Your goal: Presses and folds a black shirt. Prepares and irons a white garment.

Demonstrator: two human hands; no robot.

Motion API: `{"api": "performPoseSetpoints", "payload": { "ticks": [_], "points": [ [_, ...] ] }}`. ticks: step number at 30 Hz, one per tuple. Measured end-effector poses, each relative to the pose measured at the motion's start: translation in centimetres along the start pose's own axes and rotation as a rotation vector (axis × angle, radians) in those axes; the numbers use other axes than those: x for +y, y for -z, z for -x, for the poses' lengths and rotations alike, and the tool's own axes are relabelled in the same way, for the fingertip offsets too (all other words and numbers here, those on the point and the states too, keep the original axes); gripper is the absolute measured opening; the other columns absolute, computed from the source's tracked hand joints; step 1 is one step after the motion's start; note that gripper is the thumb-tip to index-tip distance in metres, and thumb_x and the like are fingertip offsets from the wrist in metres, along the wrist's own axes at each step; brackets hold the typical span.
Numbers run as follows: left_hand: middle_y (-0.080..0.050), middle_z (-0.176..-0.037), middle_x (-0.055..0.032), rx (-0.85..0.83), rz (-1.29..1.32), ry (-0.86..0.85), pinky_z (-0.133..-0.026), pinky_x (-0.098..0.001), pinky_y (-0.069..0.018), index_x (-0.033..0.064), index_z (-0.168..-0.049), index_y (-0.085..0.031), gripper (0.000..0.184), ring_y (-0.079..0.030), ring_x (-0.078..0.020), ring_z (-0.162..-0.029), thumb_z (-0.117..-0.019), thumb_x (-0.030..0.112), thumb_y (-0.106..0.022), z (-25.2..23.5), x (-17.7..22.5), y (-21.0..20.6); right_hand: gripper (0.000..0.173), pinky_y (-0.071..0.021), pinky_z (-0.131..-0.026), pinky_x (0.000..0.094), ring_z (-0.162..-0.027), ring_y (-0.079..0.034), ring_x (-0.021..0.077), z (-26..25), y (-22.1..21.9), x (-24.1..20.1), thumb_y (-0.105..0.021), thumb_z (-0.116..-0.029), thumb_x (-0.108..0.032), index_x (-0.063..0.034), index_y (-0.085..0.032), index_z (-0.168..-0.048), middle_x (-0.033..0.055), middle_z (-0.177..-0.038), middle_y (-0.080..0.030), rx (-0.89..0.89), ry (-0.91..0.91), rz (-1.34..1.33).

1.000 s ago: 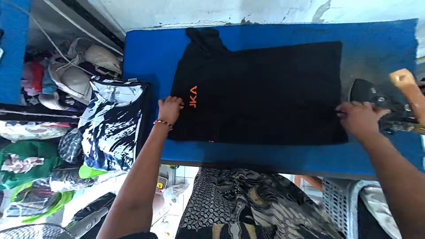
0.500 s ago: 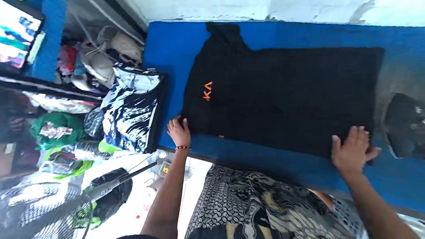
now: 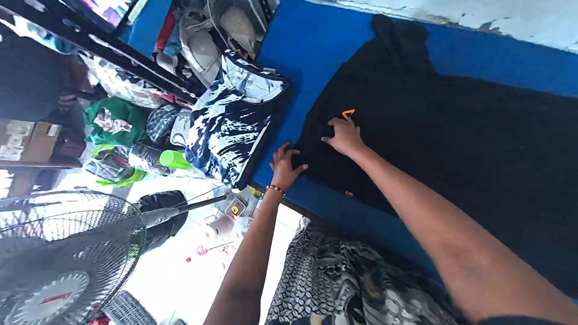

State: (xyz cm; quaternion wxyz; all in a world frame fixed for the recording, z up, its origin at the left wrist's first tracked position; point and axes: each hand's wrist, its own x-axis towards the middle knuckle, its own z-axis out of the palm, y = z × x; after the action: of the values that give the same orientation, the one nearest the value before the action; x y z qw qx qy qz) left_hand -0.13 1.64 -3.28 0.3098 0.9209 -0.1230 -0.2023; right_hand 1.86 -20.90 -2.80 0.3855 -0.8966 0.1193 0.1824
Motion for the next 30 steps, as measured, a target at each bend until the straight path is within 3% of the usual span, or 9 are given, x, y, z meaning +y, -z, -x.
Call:
{"api": "performPoseSetpoints", "payload": {
  "ticks": [3, 7, 13, 17, 19, 22, 24, 27, 30],
  "points": [
    [-0.033, -0.164, -0.0185, -0.041, 0.039, -0.082, -0.108, -0.0751, -0.026, 0.0044, -0.128, -0.066, 0.042, -0.03, -0.047, -0.148, -0.0905, 0.018, -0.079, 0.0, -0.5, 0.6, 0.049, -0.04, -0.11, 0.0617, -0.13, -0.054, 0.0463, 0.5, 2.5, -1.2, -0.075, -0.0944, -0.016, 0.0111, -0.06, -0.133, 0.0336, -0.134, -0.059, -0.209, 0.076, -0.145],
    [-0.045, -0.157, -0.0177, -0.151, 0.112, -0.194, -0.114, -0.0723, -0.0187, -0.0034, -0.118, -0.072, 0.03, -0.026, -0.0454, -0.151, -0.0944, 0.014, -0.073, -0.4, -1.1, 2.1, 0.029, -0.0483, -0.092, 0.0509, -0.104, -0.061, 0.0351, 4.6, 8.0, -2.3, -0.077, -0.0897, -0.008, 0.0134, -0.067, -0.106, 0.0273, -0.111, -0.065, -0.215, 0.282, -0.063],
    [-0.043, -0.16, -0.0127, -0.185, 0.163, -0.287, -0.116, -0.0681, -0.0232, -0.0035, -0.107, -0.075, 0.022, -0.026, -0.0418, -0.153, -0.0999, 0.014, -0.063, -1.3, -3.4, 3.9, 0.036, -0.0496, -0.096, 0.0603, -0.109, -0.063, 0.0452, 3.0, 8.1, -3.4, -0.075, -0.0941, -0.013, 0.0112, -0.066, -0.12, 0.032, -0.122, -0.062, -0.054, 0.137, 0.128],
    [-0.044, -0.159, -0.0165, -0.203, 0.141, -0.276, -0.114, -0.0695, -0.0238, -0.0048, -0.106, -0.075, 0.018, -0.027, -0.0435, -0.152, -0.0966, 0.009, -0.068, -1.9, -3.3, 4.2, 0.04, -0.0585, -0.072, 0.0443, -0.076, -0.069, 0.0277, 3.6, 7.7, -4.4, -0.068, -0.0997, -0.014, 0.0059, -0.06, -0.133, 0.0269, -0.121, -0.064, -0.154, 0.028, 0.064],
    [-0.045, -0.158, -0.0174, -0.229, -0.014, -0.252, -0.112, -0.0731, -0.0234, -0.0022, -0.112, -0.074, 0.022, -0.027, -0.0441, -0.152, -0.0934, 0.01, -0.073, -2.1, -2.4, 4.3, 0.031, -0.0585, -0.063, 0.0369, -0.065, -0.066, 0.0206, 5.5, 8.6, -4.8, -0.069, -0.0975, -0.009, 0.0058, -0.063, -0.124, 0.0225, -0.108, -0.068, -0.224, 0.124, -0.006],
    [-0.046, -0.156, -0.0196, -0.201, -0.059, -0.348, -0.117, -0.0708, -0.022, 0.0024, -0.129, -0.066, 0.06, -0.032, -0.043, -0.15, -0.0736, 0.007, -0.089, -2.8, -0.8, 3.2, 0.019, -0.059, -0.059, 0.0333, -0.061, -0.067, 0.0166, 8.8, 9.1, -6.1, -0.073, -0.093, -0.003, -0.0013, -0.071, -0.112, 0.012, -0.091, -0.073, -0.315, 0.256, 0.001],
    [-0.055, -0.147, -0.0209, -0.22, 0.075, -0.493, -0.117, -0.0655, -0.0297, 0.0019, -0.135, -0.063, 0.074, -0.043, -0.0421, -0.143, -0.0665, 0.001, -0.09, -3.0, 0.5, 2.3, 0.018, -0.0606, -0.064, 0.0339, -0.064, -0.069, 0.017, 10.5, 9.0, -7.2, -0.073, -0.0929, -0.003, -0.0043, -0.072, -0.111, 0.0095, -0.09, -0.073, -0.359, 0.269, 0.069],
    [-0.07, -0.116, -0.0255, -0.491, 0.096, -0.499, -0.1, -0.0544, -0.0505, -0.0052, -0.122, -0.068, 0.04, -0.067, -0.0387, -0.111, -0.0828, -0.004, -0.076, -3.8, 1.9, 3.1, 0.018, -0.0607, -0.068, 0.0338, -0.069, -0.071, 0.017, 11.4, 9.5, -7.7, -0.071, -0.0955, -0.005, -0.0046, -0.072, -0.114, 0.0092, -0.088, -0.074, -0.344, 0.23, 0.128],
    [-0.071, -0.107, -0.0256, -0.63, 0.013, -0.381, -0.096, -0.054, -0.051, -0.0076, -0.118, -0.067, 0.03, -0.069, -0.0372, -0.102, -0.0917, 0.004, -0.073, -4.8, 1.5, 4.8, 0.016, -0.0614, -0.072, 0.0398, -0.074, -0.073, 0.0218, 10.2, 10.1, -7.0, -0.067, -0.0986, -0.006, -0.0022, -0.069, -0.114, 0.0133, -0.091, -0.073, -0.214, 0.156, 0.121]
  ]
}}
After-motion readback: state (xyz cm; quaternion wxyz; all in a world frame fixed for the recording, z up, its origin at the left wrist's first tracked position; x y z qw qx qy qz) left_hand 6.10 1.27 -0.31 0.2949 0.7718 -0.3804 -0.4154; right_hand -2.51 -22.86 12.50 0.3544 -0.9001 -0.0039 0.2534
